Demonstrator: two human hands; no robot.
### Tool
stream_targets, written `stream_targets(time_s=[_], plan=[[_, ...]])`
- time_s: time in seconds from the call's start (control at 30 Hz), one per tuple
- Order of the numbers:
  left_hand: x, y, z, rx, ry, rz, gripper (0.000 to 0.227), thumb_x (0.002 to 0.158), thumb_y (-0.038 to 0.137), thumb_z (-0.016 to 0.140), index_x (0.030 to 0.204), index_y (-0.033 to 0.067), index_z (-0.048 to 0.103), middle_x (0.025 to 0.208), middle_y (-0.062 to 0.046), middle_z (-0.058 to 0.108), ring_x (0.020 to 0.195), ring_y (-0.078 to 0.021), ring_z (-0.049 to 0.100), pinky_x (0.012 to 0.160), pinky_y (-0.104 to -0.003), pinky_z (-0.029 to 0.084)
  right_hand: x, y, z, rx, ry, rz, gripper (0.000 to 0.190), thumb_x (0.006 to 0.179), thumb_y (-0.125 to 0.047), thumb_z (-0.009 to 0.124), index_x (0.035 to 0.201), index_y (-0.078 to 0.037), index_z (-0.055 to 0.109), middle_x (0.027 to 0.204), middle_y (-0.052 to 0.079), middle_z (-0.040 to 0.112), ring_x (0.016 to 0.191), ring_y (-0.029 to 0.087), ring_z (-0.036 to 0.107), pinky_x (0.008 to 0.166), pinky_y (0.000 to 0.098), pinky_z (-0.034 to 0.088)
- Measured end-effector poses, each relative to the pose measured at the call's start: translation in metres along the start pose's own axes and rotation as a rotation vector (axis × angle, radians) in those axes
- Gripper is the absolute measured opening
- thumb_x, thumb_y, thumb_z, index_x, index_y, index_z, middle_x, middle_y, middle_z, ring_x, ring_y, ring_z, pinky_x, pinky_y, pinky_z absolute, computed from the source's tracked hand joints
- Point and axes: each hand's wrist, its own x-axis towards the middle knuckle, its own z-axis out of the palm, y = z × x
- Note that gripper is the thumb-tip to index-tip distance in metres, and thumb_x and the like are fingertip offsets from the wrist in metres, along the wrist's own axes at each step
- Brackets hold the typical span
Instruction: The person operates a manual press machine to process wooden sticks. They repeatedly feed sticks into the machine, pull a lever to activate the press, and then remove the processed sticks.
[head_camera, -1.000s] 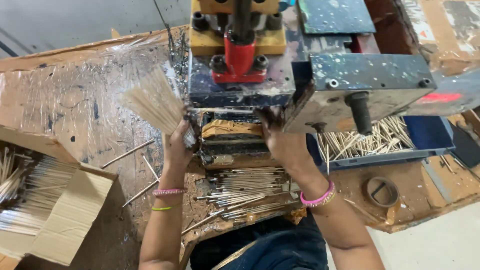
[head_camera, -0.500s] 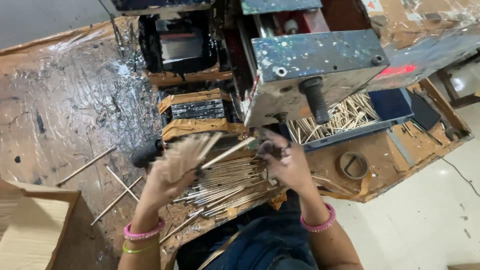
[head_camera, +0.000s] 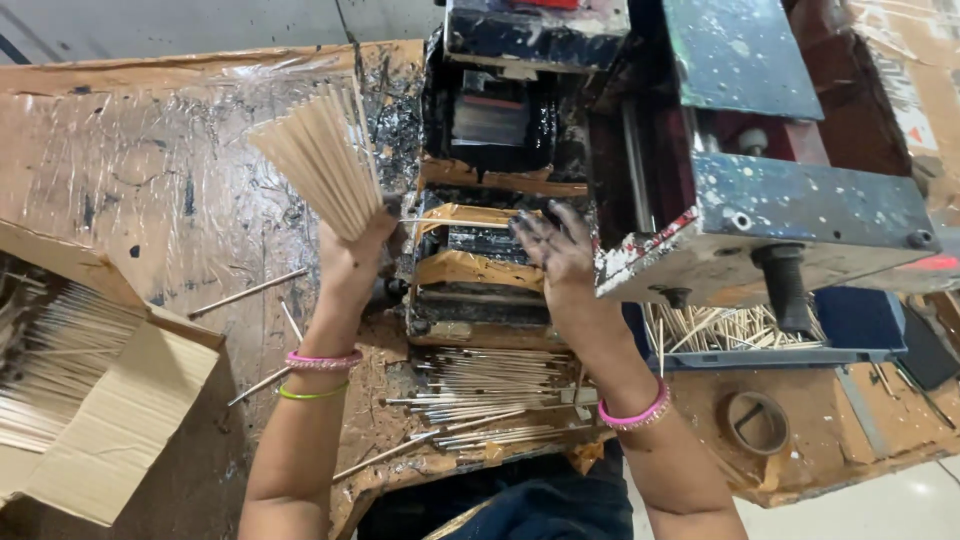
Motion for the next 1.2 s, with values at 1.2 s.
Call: stream_targets(time_s=[1.2], plan=[[-0.128,-0.042,-0.080,-0.052,0.034,0.014,0.016,0.096,-0.010,0.057,0.108,0.0002,0.061,0.098,-0.008,0.059,0.086,-0.0145,0.059,0.073,-0.026,0.054,-0.174,0.066,-0.081,-0.126,0.190,0.541,0.023,0.098,-0.010,0.070,0.120,-0.004,0.073,0.103,0.018,0.073,0.091,0.027,0.070,0.085,0.0353,0.057]])
